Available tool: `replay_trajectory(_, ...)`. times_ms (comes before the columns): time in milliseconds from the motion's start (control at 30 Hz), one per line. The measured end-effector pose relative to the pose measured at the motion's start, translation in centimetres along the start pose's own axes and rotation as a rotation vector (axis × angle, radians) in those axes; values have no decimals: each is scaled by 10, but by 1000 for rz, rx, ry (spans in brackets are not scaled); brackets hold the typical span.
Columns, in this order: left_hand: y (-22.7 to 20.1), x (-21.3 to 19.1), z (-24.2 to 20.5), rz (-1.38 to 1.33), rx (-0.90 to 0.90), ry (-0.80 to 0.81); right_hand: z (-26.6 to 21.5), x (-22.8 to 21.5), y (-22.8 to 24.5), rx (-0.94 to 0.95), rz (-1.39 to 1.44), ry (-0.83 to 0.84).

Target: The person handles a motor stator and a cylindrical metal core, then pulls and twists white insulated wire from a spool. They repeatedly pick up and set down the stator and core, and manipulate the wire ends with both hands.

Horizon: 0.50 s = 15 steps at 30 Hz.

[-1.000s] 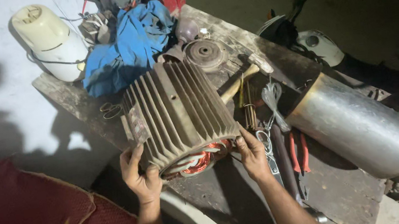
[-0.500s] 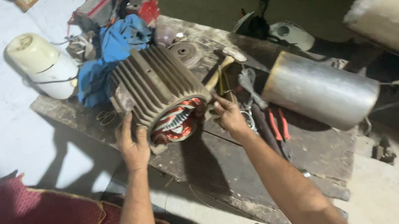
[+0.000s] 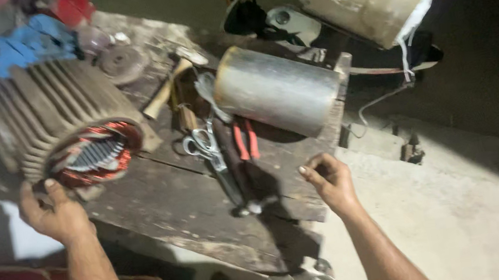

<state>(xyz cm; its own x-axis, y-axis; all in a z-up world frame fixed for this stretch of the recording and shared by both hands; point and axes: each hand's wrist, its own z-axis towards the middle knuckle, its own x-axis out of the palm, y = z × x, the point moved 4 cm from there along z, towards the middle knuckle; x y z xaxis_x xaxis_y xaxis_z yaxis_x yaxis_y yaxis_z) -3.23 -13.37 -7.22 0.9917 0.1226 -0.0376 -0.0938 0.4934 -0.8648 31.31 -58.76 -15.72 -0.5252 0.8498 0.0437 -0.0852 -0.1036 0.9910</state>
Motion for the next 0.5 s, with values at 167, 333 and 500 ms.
replay_trajectory(167, -16, -2, -153, -179, -53, -133, -38, -143, -52, 270, -95, -175)
replay_trajectory(333, -23, 1, -248, -361, -371, -258, -37, -244, -46, 305, -2, -305)
replay_trajectory(500, -55, 63, -265, -316, -261, -75, 7, -274, -15, 192, 26, -351)
